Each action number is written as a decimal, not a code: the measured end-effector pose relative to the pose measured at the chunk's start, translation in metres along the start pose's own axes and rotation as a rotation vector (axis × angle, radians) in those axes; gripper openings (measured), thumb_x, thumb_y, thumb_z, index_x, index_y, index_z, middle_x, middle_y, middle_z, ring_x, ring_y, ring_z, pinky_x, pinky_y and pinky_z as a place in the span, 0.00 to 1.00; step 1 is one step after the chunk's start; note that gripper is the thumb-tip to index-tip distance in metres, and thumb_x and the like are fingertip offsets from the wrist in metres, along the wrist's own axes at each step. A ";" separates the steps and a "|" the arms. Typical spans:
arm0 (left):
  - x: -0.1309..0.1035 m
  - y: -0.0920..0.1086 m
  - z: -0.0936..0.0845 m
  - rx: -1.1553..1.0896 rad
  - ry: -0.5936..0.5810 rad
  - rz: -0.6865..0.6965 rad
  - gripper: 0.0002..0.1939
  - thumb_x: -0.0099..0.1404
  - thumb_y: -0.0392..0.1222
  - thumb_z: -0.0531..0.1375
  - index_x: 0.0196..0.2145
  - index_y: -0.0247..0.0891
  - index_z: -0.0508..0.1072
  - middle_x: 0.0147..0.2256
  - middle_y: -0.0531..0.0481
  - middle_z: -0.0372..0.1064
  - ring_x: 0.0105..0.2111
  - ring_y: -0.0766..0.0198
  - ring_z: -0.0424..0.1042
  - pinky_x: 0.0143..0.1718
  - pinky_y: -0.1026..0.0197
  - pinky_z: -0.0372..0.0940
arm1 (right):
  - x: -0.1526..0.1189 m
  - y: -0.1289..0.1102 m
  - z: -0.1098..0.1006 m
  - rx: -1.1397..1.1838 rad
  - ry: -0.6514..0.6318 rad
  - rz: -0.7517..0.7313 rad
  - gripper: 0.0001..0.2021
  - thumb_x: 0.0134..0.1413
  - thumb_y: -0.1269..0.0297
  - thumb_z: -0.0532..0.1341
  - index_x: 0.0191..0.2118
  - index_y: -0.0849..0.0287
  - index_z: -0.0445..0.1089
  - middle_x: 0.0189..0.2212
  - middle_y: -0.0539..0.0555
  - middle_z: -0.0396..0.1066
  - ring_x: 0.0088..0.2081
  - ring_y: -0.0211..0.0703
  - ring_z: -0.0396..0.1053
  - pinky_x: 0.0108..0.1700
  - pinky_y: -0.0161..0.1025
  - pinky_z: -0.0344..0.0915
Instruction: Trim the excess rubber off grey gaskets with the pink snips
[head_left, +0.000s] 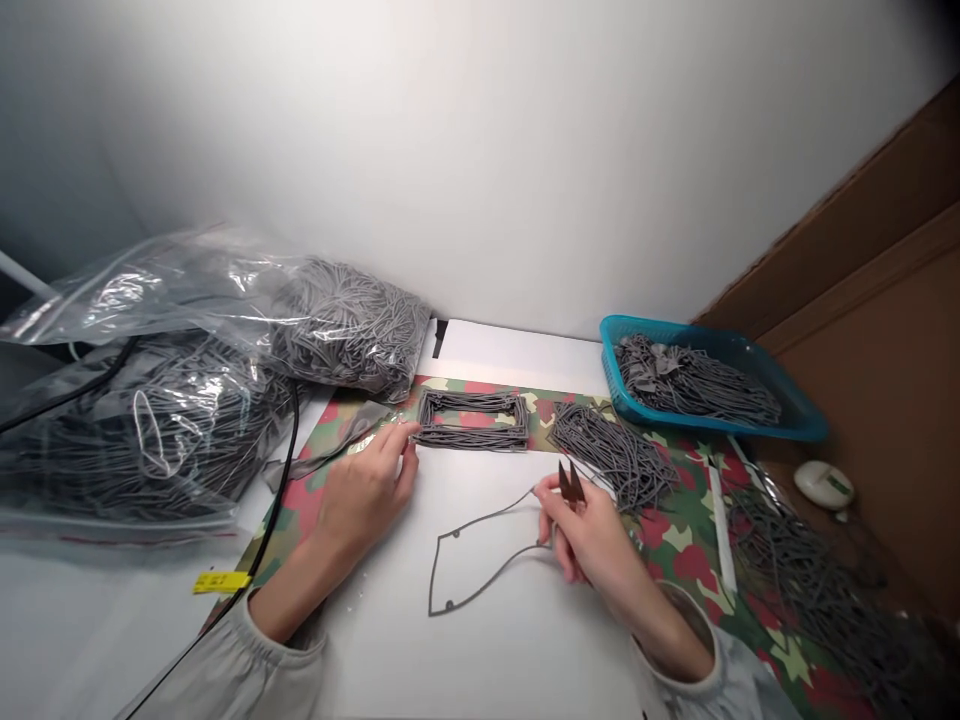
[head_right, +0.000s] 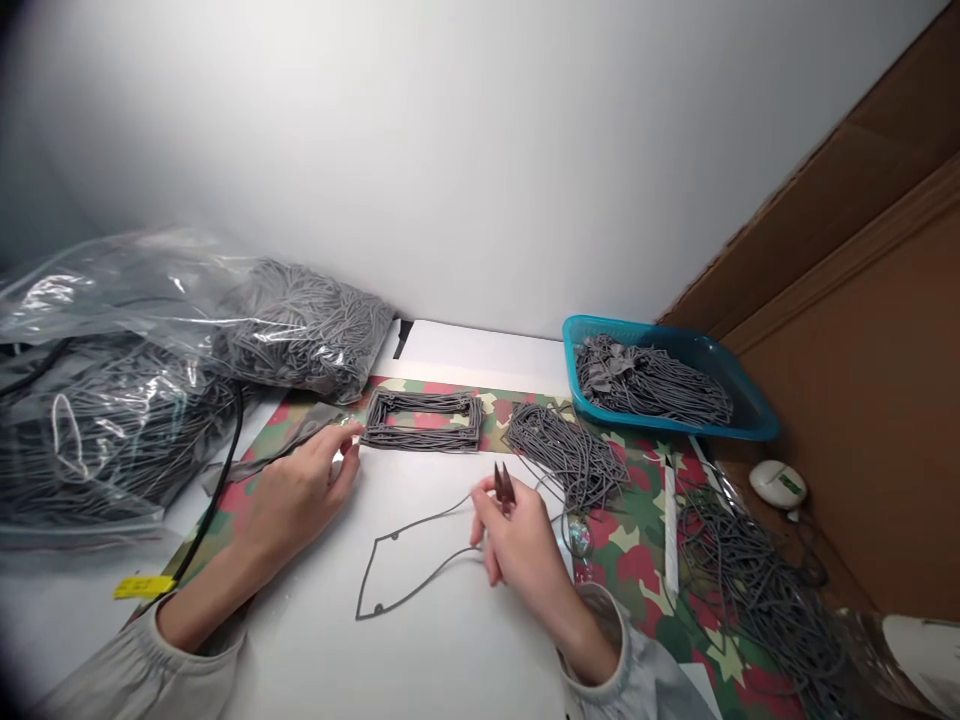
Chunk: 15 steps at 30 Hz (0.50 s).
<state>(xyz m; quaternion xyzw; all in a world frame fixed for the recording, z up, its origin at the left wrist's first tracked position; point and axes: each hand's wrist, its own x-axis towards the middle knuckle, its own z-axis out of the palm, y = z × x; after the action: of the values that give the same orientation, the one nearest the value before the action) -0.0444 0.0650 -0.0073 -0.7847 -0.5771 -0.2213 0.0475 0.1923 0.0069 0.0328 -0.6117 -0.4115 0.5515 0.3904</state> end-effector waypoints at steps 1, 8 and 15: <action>0.000 0.000 -0.001 -0.022 -0.026 0.025 0.14 0.68 0.37 0.47 0.45 0.36 0.69 0.41 0.44 0.76 0.30 0.59 0.75 0.25 0.61 0.57 | 0.001 0.012 -0.005 -0.038 0.040 0.001 0.20 0.48 0.45 0.61 0.32 0.59 0.63 0.16 0.47 0.67 0.07 0.30 0.51 0.09 0.30 0.43; -0.006 0.010 -0.019 -0.247 -0.364 0.346 0.10 0.63 0.37 0.51 0.30 0.41 0.72 0.26 0.55 0.73 0.21 0.68 0.69 0.23 0.64 0.55 | -0.006 0.042 -0.021 -0.232 0.329 -0.073 0.16 0.49 0.49 0.61 0.30 0.60 0.68 0.25 0.55 0.71 0.30 0.46 0.70 0.33 0.39 0.66; -0.009 0.017 -0.029 -0.278 -0.497 0.364 0.07 0.62 0.37 0.55 0.31 0.42 0.73 0.27 0.54 0.73 0.21 0.65 0.69 0.22 0.62 0.50 | -0.008 0.040 -0.019 -0.266 0.345 -0.088 0.17 0.50 0.50 0.61 0.34 0.61 0.69 0.25 0.53 0.69 0.28 0.44 0.68 0.31 0.37 0.67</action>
<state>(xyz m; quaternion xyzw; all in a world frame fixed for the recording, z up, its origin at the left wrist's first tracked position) -0.0395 0.0415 0.0181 -0.9038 -0.3857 -0.0875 -0.1636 0.2133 -0.0153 -0.0001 -0.7247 -0.4339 0.3619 0.3943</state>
